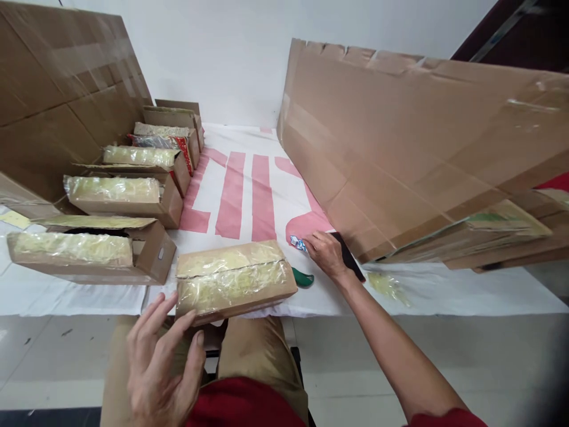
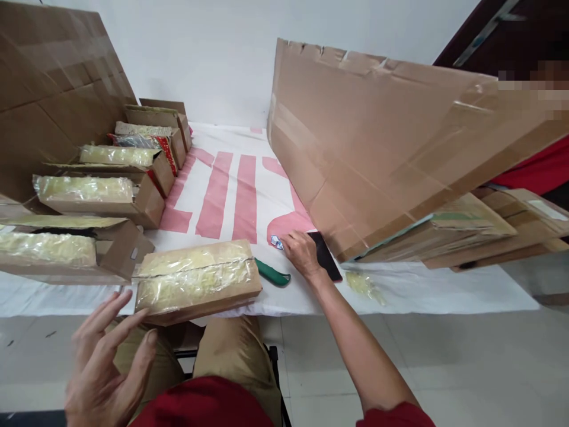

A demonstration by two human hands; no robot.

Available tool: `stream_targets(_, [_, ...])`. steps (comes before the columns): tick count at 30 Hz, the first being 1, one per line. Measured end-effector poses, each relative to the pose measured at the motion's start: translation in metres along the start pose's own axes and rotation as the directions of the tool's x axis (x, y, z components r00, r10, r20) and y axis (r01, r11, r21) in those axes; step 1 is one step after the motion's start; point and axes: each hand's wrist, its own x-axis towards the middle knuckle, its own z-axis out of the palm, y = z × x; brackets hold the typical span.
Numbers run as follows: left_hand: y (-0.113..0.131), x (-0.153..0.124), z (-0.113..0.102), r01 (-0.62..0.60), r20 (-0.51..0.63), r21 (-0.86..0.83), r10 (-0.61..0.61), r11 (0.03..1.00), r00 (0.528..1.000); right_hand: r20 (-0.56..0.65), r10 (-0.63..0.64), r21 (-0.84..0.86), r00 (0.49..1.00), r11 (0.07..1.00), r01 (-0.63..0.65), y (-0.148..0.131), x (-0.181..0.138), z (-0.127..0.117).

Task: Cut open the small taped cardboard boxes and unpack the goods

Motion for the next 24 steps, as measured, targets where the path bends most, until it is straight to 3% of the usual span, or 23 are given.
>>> stream_targets(5, [-0.011, 0.000, 0.002, -0.118, 0.231, -0.005, 0.116, 0.993, 0.966, 0.158, -0.087, -0.126, 0.984, 0.986, 0.108, 0.001, 0.009, 0.015])
stream_targets(10, [-0.015, -0.001, 0.002, -0.131, 0.231, -0.015, 0.131, 0.991, 0.964, 0.314, -0.129, -0.159, 0.941, 0.970, 0.186, -0.003, 0.013, 0.014])
stream_targets(14, [-0.008, 0.000, 0.004, -0.085, 0.181, -0.057, 0.094, 0.995, 0.979, 0.363, -0.113, -0.153, 0.925, 0.972, 0.178, -0.007, 0.017, 0.001])
stream_targets(17, [-0.003, -0.004, -0.002, -0.011, 0.024, -0.124, 0.014, 0.992, 1.000, 0.317, -0.076, -0.148, 0.945, 0.981, 0.128, -0.008, 0.015, -0.015])
stream_targets(20, [-0.006, -0.013, -0.010, 0.088, -0.128, -0.214, -0.117, 0.973, 0.985, 0.160, -0.017, -0.100, 0.987, 0.994, 0.033, -0.009, -0.001, -0.032])
stream_targets(22, [-0.013, -0.020, -0.013, 0.173, -0.143, -0.263, -0.215, 0.949, 0.966, -0.052, 0.087, 0.156, 0.995, 0.985, -0.078, -0.010, -0.020, -0.038])
stream_targets(24, [-0.018, -0.026, -0.011, 0.263, -0.097, -0.278, -0.299, 0.924, 0.949, -0.025, 0.208, 0.394, 0.978, 0.901, -0.182, -0.017, -0.042, -0.038])
